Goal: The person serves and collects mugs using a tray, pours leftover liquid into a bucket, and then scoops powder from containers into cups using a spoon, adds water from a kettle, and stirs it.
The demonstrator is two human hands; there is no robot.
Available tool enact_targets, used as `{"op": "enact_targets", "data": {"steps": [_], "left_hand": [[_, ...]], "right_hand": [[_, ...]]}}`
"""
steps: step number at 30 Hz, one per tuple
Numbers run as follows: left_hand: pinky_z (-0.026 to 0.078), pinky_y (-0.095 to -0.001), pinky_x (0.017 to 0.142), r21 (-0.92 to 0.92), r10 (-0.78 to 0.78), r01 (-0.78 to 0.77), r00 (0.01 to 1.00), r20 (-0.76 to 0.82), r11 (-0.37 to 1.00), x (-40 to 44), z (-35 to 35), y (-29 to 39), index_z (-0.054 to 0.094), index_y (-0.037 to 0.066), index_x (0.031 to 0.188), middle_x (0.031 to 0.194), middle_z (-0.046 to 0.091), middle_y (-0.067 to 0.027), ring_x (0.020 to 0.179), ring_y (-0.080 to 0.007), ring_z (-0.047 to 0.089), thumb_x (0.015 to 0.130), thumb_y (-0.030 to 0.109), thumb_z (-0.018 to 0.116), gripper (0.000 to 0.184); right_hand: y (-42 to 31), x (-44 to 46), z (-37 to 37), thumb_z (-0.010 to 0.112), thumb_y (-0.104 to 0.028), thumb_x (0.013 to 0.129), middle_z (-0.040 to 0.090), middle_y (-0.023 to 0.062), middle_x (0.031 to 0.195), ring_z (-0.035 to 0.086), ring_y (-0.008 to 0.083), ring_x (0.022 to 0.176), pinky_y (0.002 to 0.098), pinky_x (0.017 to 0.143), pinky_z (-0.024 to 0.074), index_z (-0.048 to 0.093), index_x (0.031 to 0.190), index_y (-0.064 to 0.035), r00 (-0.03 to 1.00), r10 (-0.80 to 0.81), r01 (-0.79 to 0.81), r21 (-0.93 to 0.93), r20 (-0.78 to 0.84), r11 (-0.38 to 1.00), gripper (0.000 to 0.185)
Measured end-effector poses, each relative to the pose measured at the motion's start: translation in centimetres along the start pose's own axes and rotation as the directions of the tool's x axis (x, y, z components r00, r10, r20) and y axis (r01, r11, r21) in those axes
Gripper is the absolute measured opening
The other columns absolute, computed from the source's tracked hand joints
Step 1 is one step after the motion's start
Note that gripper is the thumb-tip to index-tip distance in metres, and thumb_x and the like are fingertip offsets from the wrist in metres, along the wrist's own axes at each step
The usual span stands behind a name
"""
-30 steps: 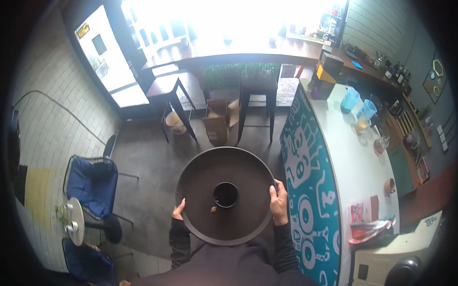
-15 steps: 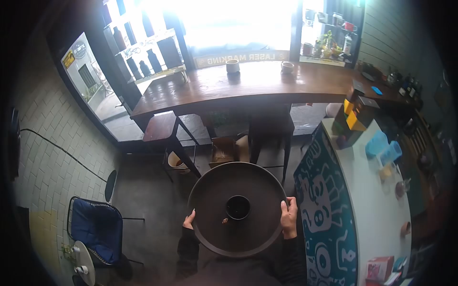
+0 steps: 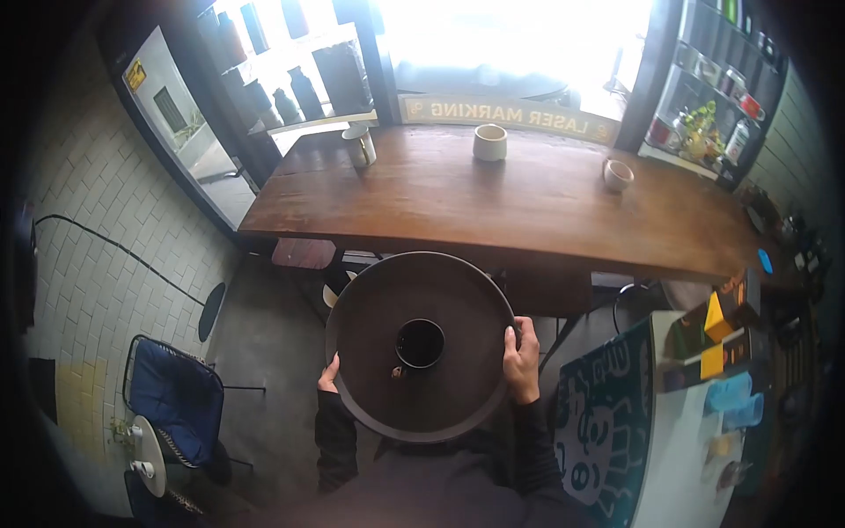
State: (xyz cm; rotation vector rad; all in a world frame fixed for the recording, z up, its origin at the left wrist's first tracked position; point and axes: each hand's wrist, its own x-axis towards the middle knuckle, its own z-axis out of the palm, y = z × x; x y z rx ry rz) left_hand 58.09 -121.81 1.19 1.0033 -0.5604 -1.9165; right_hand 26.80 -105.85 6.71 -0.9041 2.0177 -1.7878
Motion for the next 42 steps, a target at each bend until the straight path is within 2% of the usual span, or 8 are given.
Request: {"op": "enact_targets", "data": {"steps": [2, 3, 7, 20, 26, 32, 38, 42], "left_hand": [[0.054, -0.0388, 0.087, -0.056, -0.011, 0.01, 1.0, -0.021, 0.998, 2.8, 2.2, 0.8, 0.054, -0.005, 0.119, 0.109, 0.064, -0.0184, 0.099, -0.0291, 0.065, 0.09, 0.031, 0.064, 0.047], [0.054, -0.0385, 0.088, -0.059, -0.016, 0.013, 0.999, -0.039, 0.998, 3.1, 3.5, 1.6, 0.054, -0.006, 0.119, 0.11, 0.064, -0.0184, 0.099, -0.029, 0.065, 0.09, 0.031, 0.064, 0.048], [0.053, -0.0375, 0.088, 0.028, 0.062, -0.061, 0.998, -0.026, 0.998, 8.7, 4.1, 3.1, 0.055, -0.006, 0.119, 0.111, 0.064, -0.0183, 0.099, -0.0284, 0.065, 0.09, 0.031, 0.064, 0.048], [0.051, -0.0376, 0.092, 0.051, -0.145, 0.145, 0.989, -0.002, 0.988, 18.2, 8.6, 9.8, 0.057, -0.001, 0.125, 0.118, 0.063, -0.0133, 0.103, -0.0268, 0.063, 0.092, 0.032, 0.062, 0.046], [0.05, -0.0398, 0.093, 0.048, -0.154, 0.155, 0.988, -0.026, 0.987, 19.0, 11.5, 9.6, 0.056, -0.001, 0.127, 0.121, 0.062, -0.014, 0.105, -0.0285, 0.062, 0.093, 0.032, 0.06, 0.047], [0.05, -0.0403, 0.093, -0.012, -0.15, 0.149, 0.986, -0.074, 0.989, 18.1, 14.2, 7.6, 0.055, -0.002, 0.126, 0.12, 0.062, -0.0146, 0.106, -0.0287, 0.062, 0.093, 0.032, 0.059, 0.048], [0.05, -0.0388, 0.092, -0.09, -0.133, 0.128, 0.99, -0.054, 0.988, 18.2, 15.1, 4.8, 0.056, -0.002, 0.125, 0.118, 0.063, -0.0139, 0.105, -0.0276, 0.062, 0.094, 0.035, 0.058, 0.049], [0.05, -0.0383, 0.092, -0.069, -0.106, 0.101, 0.991, -0.086, 0.993, 18.6, 16.0, 3.8, 0.056, -0.003, 0.124, 0.118, 0.062, -0.014, 0.105, -0.0272, 0.062, 0.094, 0.037, 0.059, 0.05]], "right_hand": [[-1.1, 3.7, 1.3, 0.052, -0.006, 0.094, 0.054, 0.0015, 0.075, 0.049, 0.0081, 0.068, 0.0246, 0.062, 0.0412, 0.056, 0.101, 0.0021, 0.999, -0.024, 0.019, -0.156, -0.027, 0.988, 0.011], [-1.4, 5.1, 2.1, 0.054, -0.007, 0.09, 0.065, 0.0186, 0.076, 0.064, 0.0272, 0.067, 0.0345, 0.063, 0.0471, 0.061, 0.098, 0.0033, 0.988, -0.133, 0.112, -0.224, -0.083, 0.968, 0.015], [-3.0, 10.0, 4.2, 0.056, -0.006, 0.087, 0.066, 0.0244, 0.081, 0.067, 0.0394, 0.076, 0.0391, 0.066, 0.0508, 0.062, 0.098, 0.0046, 0.985, -0.167, 0.148, -0.278, -0.046, 0.949, 0.016], [-5.6, 18.1, 8.8, 0.058, -0.013, 0.088, 0.065, 0.0249, 0.075, 0.064, 0.0433, 0.073, 0.0468, 0.065, 0.0503, 0.063, 0.095, 0.0004, 0.998, -0.014, -0.017, -0.534, -0.055, 0.845, 0.016], [-5.0, 24.8, 6.0, 0.064, -0.027, 0.088, 0.061, 0.0163, 0.061, 0.062, 0.0373, 0.058, 0.045, 0.056, 0.0479, 0.062, 0.08, -0.0049, 0.976, -0.069, 0.194, -0.692, 0.204, 0.696, 0.024], [-3.0, 36.9, 3.7, 0.081, -0.042, 0.074, 0.052, 0.0236, 0.124, 0.059, 0.0273, 0.1, 0.0358, 0.08, 0.0509, 0.042, 0.136, -0.0014, 0.972, -0.153, 0.218, -0.447, 0.177, 0.868, 0.084], [0.6, 44.3, 6.6, 0.086, -0.047, 0.064, 0.045, 0.0273, 0.134, 0.051, 0.0354, 0.123, 0.0394, 0.096, 0.0484, 0.029, 0.142, 0.0048, 0.93, -0.307, 0.367, -0.466, 0.201, 0.805, 0.11], [-0.9, 44.4, 7.8, 0.087, -0.034, 0.061, 0.058, 0.0249, 0.122, 0.059, 0.0321, 0.114, 0.0387, 0.094, 0.0496, 0.044, 0.128, 0.0059, 0.957, -0.241, 0.284, -0.341, 0.163, 0.896, 0.089]]}}
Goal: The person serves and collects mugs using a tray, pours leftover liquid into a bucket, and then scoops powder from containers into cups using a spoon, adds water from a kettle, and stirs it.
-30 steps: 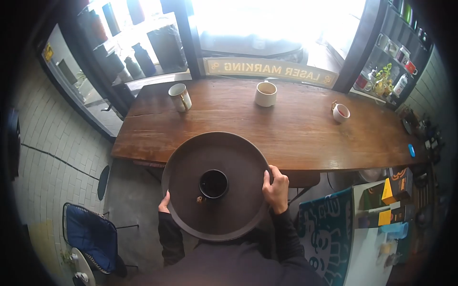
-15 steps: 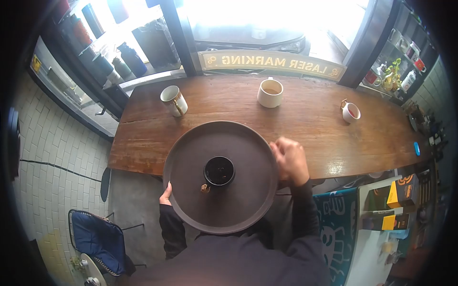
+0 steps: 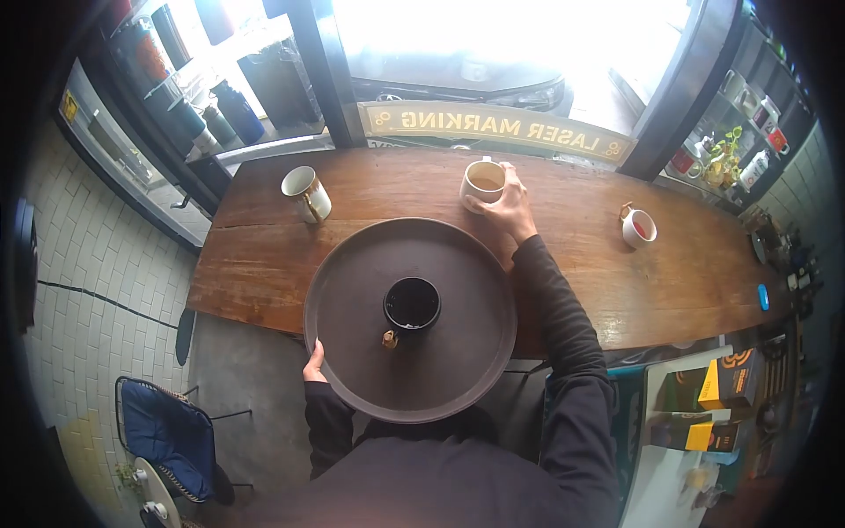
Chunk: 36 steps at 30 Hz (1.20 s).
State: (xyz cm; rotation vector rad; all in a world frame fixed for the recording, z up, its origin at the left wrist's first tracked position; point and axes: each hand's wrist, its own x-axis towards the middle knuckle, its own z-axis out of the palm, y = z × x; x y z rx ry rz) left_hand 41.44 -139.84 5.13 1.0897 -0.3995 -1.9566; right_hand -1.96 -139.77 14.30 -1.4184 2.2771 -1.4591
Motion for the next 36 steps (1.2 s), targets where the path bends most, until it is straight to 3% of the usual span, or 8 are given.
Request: {"op": "enact_targets", "data": {"steps": [1, 17, 20, 26, 28, 29, 31, 36], "left_hand": [[0.05, -0.0383, 0.092, 0.001, 0.002, -0.002, 1.0, 0.002, 1.0, 0.1, 0.0, -0.1, 0.056, -0.003, 0.124, 0.118, 0.062, -0.014, 0.105, -0.0272, 0.062, 0.094, 0.037, 0.059, 0.05], [0.05, -0.0394, 0.092, -0.014, 0.043, -0.043, 0.999, 0.02, 0.999, 1.1, -0.3, -1.9, 0.056, -0.005, 0.123, 0.118, 0.062, -0.0154, 0.105, -0.0279, 0.062, 0.093, 0.036, 0.06, 0.051], [0.05, -0.0396, 0.092, 0.032, 0.088, -0.087, 0.996, -0.031, 0.996, 0.9, 0.5, -1.9, 0.055, -0.005, 0.124, 0.118, 0.062, -0.0148, 0.105, -0.0277, 0.062, 0.093, 0.036, 0.061, 0.051], [0.05, -0.0391, 0.092, 0.03, 0.082, -0.081, 0.996, -0.032, 0.996, 1.7, -0.4, -2.5, 0.056, -0.004, 0.123, 0.118, 0.062, -0.0141, 0.104, -0.0269, 0.062, 0.092, 0.036, 0.062, 0.051], [0.05, -0.0395, 0.092, 0.023, 0.074, -0.073, 0.997, -0.038, 0.997, 2.4, -1.0, -2.6, 0.055, -0.005, 0.124, 0.118, 0.062, -0.0144, 0.104, -0.027, 0.062, 0.092, 0.037, 0.063, 0.053], [0.05, -0.0395, 0.092, 0.028, 0.076, -0.075, 0.996, -0.035, 0.997, 2.4, -1.1, -2.5, 0.055, -0.005, 0.124, 0.118, 0.062, -0.0144, 0.104, -0.027, 0.062, 0.092, 0.037, 0.063, 0.053], [0.05, -0.0401, 0.092, 0.012, 0.046, -0.046, 0.999, 0.025, 0.999, 2.0, -0.6, -2.2, 0.055, -0.004, 0.124, 0.118, 0.062, -0.0145, 0.105, -0.028, 0.062, 0.091, 0.038, 0.063, 0.054], [0.05, -0.0415, 0.093, -0.033, 0.02, -0.019, 0.999, 0.039, 0.999, 1.1, 0.5, -2.1, 0.055, -0.003, 0.126, 0.121, 0.061, -0.0149, 0.107, -0.0297, 0.061, 0.091, 0.039, 0.063, 0.054]], "right_hand": [[-0.4, -0.1, 0.0, 0.087, -0.029, 0.06, 0.064, 0.0216, 0.11, 0.065, 0.0308, 0.104, 0.0377, 0.092, 0.0509, 0.049, 0.12, 0.0053, 0.999, -0.031, 0.031, 0.005, -0.043, 1.0, 0.079], [1.0, -9.1, -11.6, 0.089, -0.031, 0.061, 0.067, 0.019, 0.1, 0.067, 0.0308, 0.097, 0.0384, 0.085, 0.0532, 0.049, 0.114, 0.0016, 0.991, 0.107, -0.124, -0.232, -0.083, 0.965, 0.074], [0.7, -10.3, -12.6, 0.09, -0.033, 0.06, 0.064, 0.0203, 0.108, 0.063, 0.0331, 0.105, 0.0407, 0.092, 0.0486, 0.046, 0.121, 0.0021, 0.985, 0.161, -0.169, -0.239, -0.053, 0.956, 0.082], [-5.8, -10.4, -10.6, 0.085, -0.026, 0.067, 0.048, 0.0221, 0.13, 0.052, 0.0373, 0.115, 0.0445, 0.1, 0.041, 0.038, 0.135, 0.0011, 0.977, -0.123, -0.007, -0.599, -0.176, 0.801, 0.086], [-7.1, -10.2, -9.0, 0.083, -0.023, 0.07, 0.044, 0.0212, 0.133, 0.049, 0.0374, 0.12, 0.045, 0.101, 0.0409, 0.036, 0.138, -0.0023, 0.969, -0.216, 0.245, -0.36, 0.119, 0.9, 0.085], [-7.9, -10.2, -8.1, 0.083, -0.023, 0.07, 0.044, 0.0212, 0.133, 0.049, 0.0374, 0.12, 0.045, 0.101, 0.0409, 0.036, 0.138, -0.0023, 0.97, -0.215, 0.242, -0.357, 0.114, 0.902, 0.085], [-9.6, -10.2, -6.4, 0.082, -0.023, 0.071, 0.046, 0.02, 0.131, 0.049, 0.0337, 0.121, 0.0417, 0.103, 0.0412, 0.035, 0.14, -0.0045, 0.852, -0.321, 0.35, 0.006, 0.415, 0.937, 0.085], [-10.3, -10.9, -2.0, 0.084, -0.016, 0.067, 0.043, 0.0188, 0.136, 0.048, 0.033, 0.123, 0.0386, 0.104, 0.0422, 0.026, 0.146, -0.0074, 0.707, -0.408, 0.311, 0.264, 0.578, 0.913, 0.1]]}}
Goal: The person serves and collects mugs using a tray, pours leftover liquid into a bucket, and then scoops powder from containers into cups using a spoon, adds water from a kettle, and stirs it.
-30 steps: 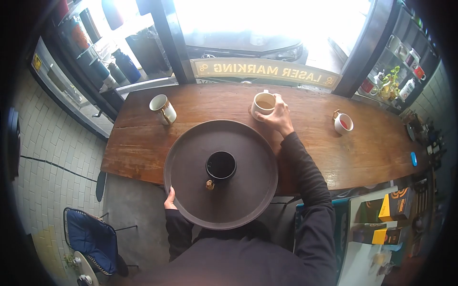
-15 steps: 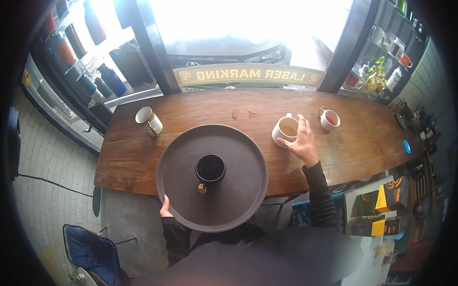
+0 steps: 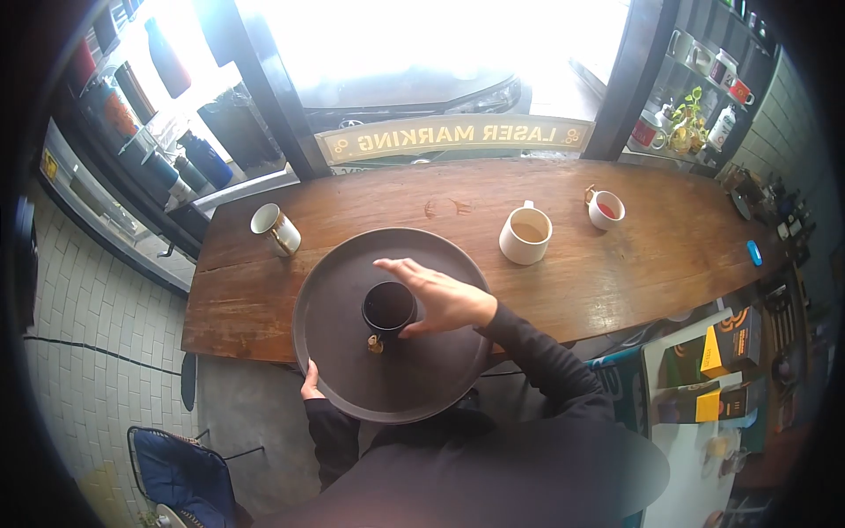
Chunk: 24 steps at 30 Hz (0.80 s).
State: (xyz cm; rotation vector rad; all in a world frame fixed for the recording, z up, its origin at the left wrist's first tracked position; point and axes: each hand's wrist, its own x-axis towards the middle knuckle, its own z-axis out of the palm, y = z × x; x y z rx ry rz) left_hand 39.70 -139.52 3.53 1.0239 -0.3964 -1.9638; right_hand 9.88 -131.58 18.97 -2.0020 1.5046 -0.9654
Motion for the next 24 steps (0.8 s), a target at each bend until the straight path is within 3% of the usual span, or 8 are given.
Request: {"op": "enact_targets", "data": {"steps": [2, 4, 8, 11, 14, 16, 17, 24], "left_hand": [[0.049, -0.042, 0.093, -0.01, -0.003, 0.003, 1.0, 0.0, 1.0, 0.0, -0.1, 0.1, 0.055, -0.002, 0.126, 0.122, 0.06, -0.015, 0.108, -0.0302, 0.061, 0.091, 0.039, 0.063, 0.054], [0.049, -0.0423, 0.094, -0.058, -0.041, 0.043, 0.999, 0.032, 0.997, 0.2, -0.3, -0.1, 0.054, -0.002, 0.126, 0.122, 0.06, -0.0152, 0.108, -0.0304, 0.06, 0.091, 0.038, 0.063, 0.054], [0.049, -0.0417, 0.093, -0.069, -0.037, 0.039, 0.999, 0.034, 0.997, 0.6, -0.7, -0.3, 0.055, -0.002, 0.125, 0.12, 0.061, -0.0149, 0.107, -0.0299, 0.061, 0.091, 0.038, 0.063, 0.053], [0.05, -0.0407, 0.091, -0.05, -0.047, 0.047, 0.999, 0.0, 0.998, 1.2, -1.3, -0.5, 0.056, -0.002, 0.124, 0.118, 0.062, -0.0146, 0.104, -0.0288, 0.062, 0.091, 0.037, 0.063, 0.052], [0.051, -0.039, 0.089, -0.064, -0.029, 0.029, 1.0, -0.004, 0.998, 1.6, -1.8, -0.8, 0.057, -0.003, 0.121, 0.115, 0.063, -0.0137, 0.102, -0.0273, 0.063, 0.091, 0.036, 0.063, 0.049], [0.052, -0.0377, 0.088, -0.049, 0.0, 0.001, 1.0, 0.009, 0.999, 1.8, -1.9, -0.8, 0.058, -0.003, 0.12, 0.113, 0.064, -0.0131, 0.1, -0.0261, 0.063, 0.091, 0.035, 0.063, 0.048], [0.052, -0.0377, 0.088, -0.049, -0.001, 0.002, 1.0, 0.008, 0.999, 1.8, -2.0, -0.8, 0.058, -0.003, 0.12, 0.113, 0.064, -0.0131, 0.1, -0.0261, 0.063, 0.091, 0.035, 0.063, 0.048], [0.052, -0.0352, 0.086, 0.014, 0.06, -0.059, 0.997, -0.042, 0.998, 0.9, -0.4, -0.5, 0.059, -0.004, 0.117, 0.11, 0.064, -0.0124, 0.097, -0.0238, 0.064, 0.091, 0.035, 0.064, 0.048]], "right_hand": [[0.1, 0.6, 0.9, 0.084, -0.016, 0.065, 0.044, 0.0175, 0.133, 0.05, 0.0326, 0.122, 0.0381, 0.102, 0.0439, 0.026, 0.145, -0.0071, 0.999, -0.04, 0.041, -0.031, 0.027, 0.999, 0.099], [0.1, 0.9, 1.4, 0.085, -0.017, 0.063, 0.045, 0.0162, 0.131, 0.051, 0.0328, 0.119, 0.0383, 0.1, 0.0448, 0.031, 0.142, -0.0057, 0.99, 0.06, -0.057, -0.025, 0.13, 0.998, 0.096], [0.6, 1.2, 1.4, 0.086, -0.021, 0.06, 0.053, 0.0152, 0.12, 0.055, 0.0322, 0.113, 0.0384, 0.096, 0.0467, 0.046, 0.129, -0.0026, 1.0, 0.001, 0.002, -0.133, 0.025, 0.991, 0.082], [1.4, 1.3, 0.8, 0.086, -0.023, 0.059, 0.057, 0.0151, 0.114, 0.057, 0.0313, 0.11, 0.0386, 0.094, 0.0475, 0.051, 0.123, -0.0024, 0.994, 0.037, -0.052, -0.149, -0.103, 0.987, 0.076], [2.8, 1.6, -1.1, 0.086, -0.03, 0.057, 0.056, 0.0191, 0.114, 0.057, 0.0362, 0.109, 0.0426, 0.092, 0.0474, 0.051, 0.12, 0.0, 0.963, 0.065, -0.105, -0.144, -0.261, 0.984, 0.078], [3.0, 1.9, -2.5, 0.085, -0.028, 0.057, 0.058, 0.0199, 0.11, 0.058, 0.0354, 0.107, 0.0415, 0.091, 0.048, 0.053, 0.117, 0.0019, 0.905, 0.161, -0.251, -0.189, -0.393, 0.949, 0.074], [4.1, 2.1, -3.0, 0.088, -0.026, 0.054, 0.06, 0.0189, 0.108, 0.062, 0.0307, 0.102, 0.0371, 0.089, 0.0499, 0.054, 0.114, 0.0021, 0.864, 0.129, -0.267, -0.225, -0.487, 0.937, 0.075], [8.0, 2.6, -4.9, 0.086, -0.042, 0.057, 0.054, 0.0226, 0.108, 0.061, 0.0379, 0.097, 0.0437, 0.083, 0.0519, 0.048, 0.113, 0.0057, 0.591, 0.375, -0.704, -0.231, -0.714, 0.671, 0.083]]}}
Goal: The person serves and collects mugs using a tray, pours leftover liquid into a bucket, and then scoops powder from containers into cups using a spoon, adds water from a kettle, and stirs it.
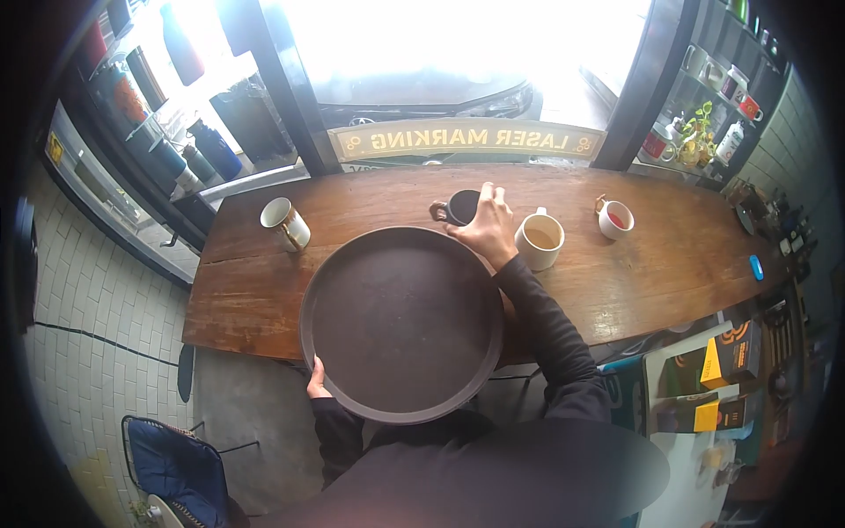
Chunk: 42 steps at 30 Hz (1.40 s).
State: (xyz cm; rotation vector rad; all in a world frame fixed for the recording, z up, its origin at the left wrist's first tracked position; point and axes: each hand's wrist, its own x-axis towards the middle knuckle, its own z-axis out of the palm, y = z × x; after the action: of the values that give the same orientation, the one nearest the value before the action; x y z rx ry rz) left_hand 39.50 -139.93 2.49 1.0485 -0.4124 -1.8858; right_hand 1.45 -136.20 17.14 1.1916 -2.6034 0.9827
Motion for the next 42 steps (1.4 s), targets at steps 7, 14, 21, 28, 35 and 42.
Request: {"op": "enact_targets", "data": {"steps": [7, 14, 21, 28, 35, 42], "left_hand": [[0.052, -0.034, 0.086, 0.044, 0.091, -0.089, 0.995, -0.035, 0.995, 0.0, 0.1, -0.2, 0.061, -0.006, 0.116, 0.109, 0.064, -0.0121, 0.096, -0.0224, 0.064, 0.092, 0.033, 0.063, 0.045], [0.051, -0.0333, 0.088, 0.008, 0.038, -0.038, 0.999, -0.028, 0.999, -0.1, 0.4, 0.2, 0.06, -0.007, 0.117, 0.111, 0.064, -0.0125, 0.098, -0.0225, 0.063, 0.093, 0.034, 0.062, 0.048], [0.05, -0.0347, 0.091, -0.018, 0.011, -0.01, 0.999, 0.037, 1.0, 0.1, 0.3, 0.4, 0.058, -0.006, 0.12, 0.115, 0.063, -0.0131, 0.101, -0.024, 0.063, 0.092, 0.035, 0.062, 0.05], [0.049, -0.035, 0.092, 0.026, 0.035, -0.036, 0.999, 0.02, 0.999, 0.1, 0.1, 0.3, 0.058, -0.005, 0.122, 0.116, 0.062, -0.0123, 0.103, -0.024, 0.062, 0.092, 0.034, 0.062, 0.05], [0.05, -0.0342, 0.092, 0.005, 0.052, -0.052, 0.998, 0.042, 0.999, 1.3, -1.1, -0.4, 0.059, -0.006, 0.121, 0.116, 0.063, -0.0118, 0.102, -0.0229, 0.062, 0.092, 0.034, 0.062, 0.05], [0.05, -0.0358, 0.091, 0.002, 0.049, -0.049, 0.999, -0.004, 0.999, -1.2, 1.7, 0.7, 0.057, -0.006, 0.122, 0.117, 0.062, -0.0133, 0.103, -0.0254, 0.062, 0.092, 0.035, 0.062, 0.052]], "right_hand": [[1.1, -0.2, 1.4, 0.086, -0.039, 0.056, 0.05, 0.0288, 0.112, 0.06, 0.0427, 0.098, 0.0445, 0.083, 0.0527, 0.042, 0.119, 0.0121, 0.996, 0.084, -0.086, -0.056, -0.038, 0.995, 0.093], [1.1, -0.3, 1.3, 0.083, -0.058, 0.059, 0.052, 0.0285, 0.111, 0.061, 0.0425, 0.098, 0.045, 0.082, 0.0524, 0.042, 0.121, 0.0106, 0.998, 0.066, -0.065, -0.131, 0.009, 0.989, 0.101], [0.3, -1.3, -3.7, 0.077, -0.048, 0.074, 0.053, 0.0272, 0.115, 0.051, 0.0397, 0.113, 0.0435, 0.095, 0.045, 0.047, 0.127, 0.0107, 0.988, -0.15, 0.157, -0.24, 0.047, 0.958, 0.085], [8.4, 1.5, -8.2, 0.058, -0.044, 0.092, 0.055, 0.0184, 0.123, 0.045, 0.0351, 0.122, 0.0436, 0.102, 0.0379, 0.061, 0.121, -0.0041, 0.97, -0.177, 0.213, -0.235, 0.166, 0.948, 0.049], [13.2, 0.4, -7.8, 0.042, -0.04, 0.102, 0.057, 0.0192, 0.113, 0.055, 0.037, 0.106, 0.0416, 0.093, 0.0431, 0.06, 0.113, -0.0019, 0.928, -0.159, 0.117, 0.142, 0.337, 0.983, 0.043], [14.8, -0.6, -10.0, 0.042, -0.04, 0.102, 0.055, 0.0219, 0.081, 0.056, 0.0368, 0.082, 0.0434, 0.077, 0.0437, 0.053, 0.086, 0.0022, 0.951, -0.033, 0.019, 0.048, 0.308, 0.999, 0.047]]}}
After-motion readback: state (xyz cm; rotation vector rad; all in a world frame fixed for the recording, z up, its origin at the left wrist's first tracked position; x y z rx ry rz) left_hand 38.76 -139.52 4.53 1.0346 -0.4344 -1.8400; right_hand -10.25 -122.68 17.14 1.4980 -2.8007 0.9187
